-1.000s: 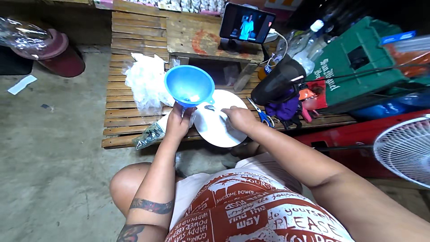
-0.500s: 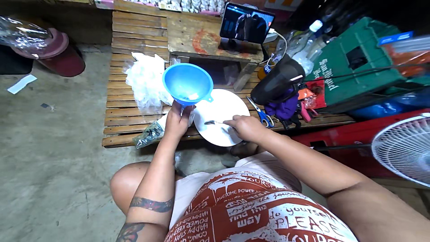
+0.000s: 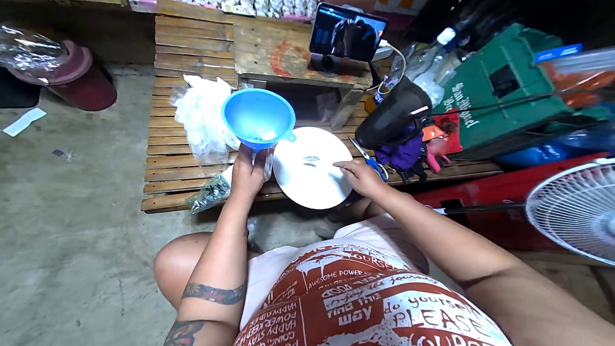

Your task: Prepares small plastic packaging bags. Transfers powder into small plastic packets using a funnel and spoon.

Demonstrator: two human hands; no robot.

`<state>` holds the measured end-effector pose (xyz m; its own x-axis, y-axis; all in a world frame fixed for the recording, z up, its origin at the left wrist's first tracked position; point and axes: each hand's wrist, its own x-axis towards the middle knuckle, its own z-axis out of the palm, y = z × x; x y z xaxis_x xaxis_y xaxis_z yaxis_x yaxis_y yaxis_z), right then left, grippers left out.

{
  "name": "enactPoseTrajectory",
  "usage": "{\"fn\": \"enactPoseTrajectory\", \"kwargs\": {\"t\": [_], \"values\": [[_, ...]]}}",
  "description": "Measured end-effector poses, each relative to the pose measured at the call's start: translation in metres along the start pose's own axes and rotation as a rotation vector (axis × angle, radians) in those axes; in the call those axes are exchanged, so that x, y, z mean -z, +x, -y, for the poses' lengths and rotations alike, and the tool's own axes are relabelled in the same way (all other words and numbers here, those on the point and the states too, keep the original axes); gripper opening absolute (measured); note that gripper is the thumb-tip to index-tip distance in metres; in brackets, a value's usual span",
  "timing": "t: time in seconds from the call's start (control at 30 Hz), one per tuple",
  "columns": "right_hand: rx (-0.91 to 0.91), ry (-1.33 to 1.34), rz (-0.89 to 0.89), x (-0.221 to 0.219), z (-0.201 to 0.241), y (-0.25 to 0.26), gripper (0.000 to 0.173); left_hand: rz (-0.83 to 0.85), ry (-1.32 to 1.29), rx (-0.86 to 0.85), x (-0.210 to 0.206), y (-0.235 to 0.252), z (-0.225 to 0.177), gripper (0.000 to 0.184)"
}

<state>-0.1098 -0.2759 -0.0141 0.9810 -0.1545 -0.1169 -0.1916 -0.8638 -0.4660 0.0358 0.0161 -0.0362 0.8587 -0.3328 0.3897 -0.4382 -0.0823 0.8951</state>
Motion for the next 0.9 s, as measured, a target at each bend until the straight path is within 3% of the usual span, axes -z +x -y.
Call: {"fn": "enactPoseTrajectory", "kwargs": {"t": [0.17, 0.37, 0.5, 0.73, 0.8, 0.9], "values": [[-0.261, 0.032, -0.008, -0.001, 0.009, 0.042, 0.038, -0.004, 0.005, 0.002, 0.001, 0.000, 0.000, 0.036], [-0.341, 0.047, -0.042, -0.017, 0.012, 0.059, 0.041, 0.000, -0.012, 0.014, 0.003, 0.000, -0.002, 0.034], [-0.284, 0.090, 0.007, -0.031, 0.017, 0.053, 0.041, 0.004, -0.007, 0.020, 0.002, 0.000, -0.003, 0.034], [0.033, 0.077, 0.103, -0.025, 0.012, 0.039, 0.036, 0.024, -0.009, 0.021, 0.000, 0.000, 0.000, 0.035], [0.022, 0.100, 0.057, -0.020, 0.006, 0.041, 0.036, 0.028, -0.021, 0.011, 0.000, 0.000, 0.000, 0.035], [-0.132, 0.110, -0.034, -0.014, 0.000, 0.050, 0.037, 0.031, -0.029, 0.010, -0.001, 0.000, 0.000, 0.034]]}}
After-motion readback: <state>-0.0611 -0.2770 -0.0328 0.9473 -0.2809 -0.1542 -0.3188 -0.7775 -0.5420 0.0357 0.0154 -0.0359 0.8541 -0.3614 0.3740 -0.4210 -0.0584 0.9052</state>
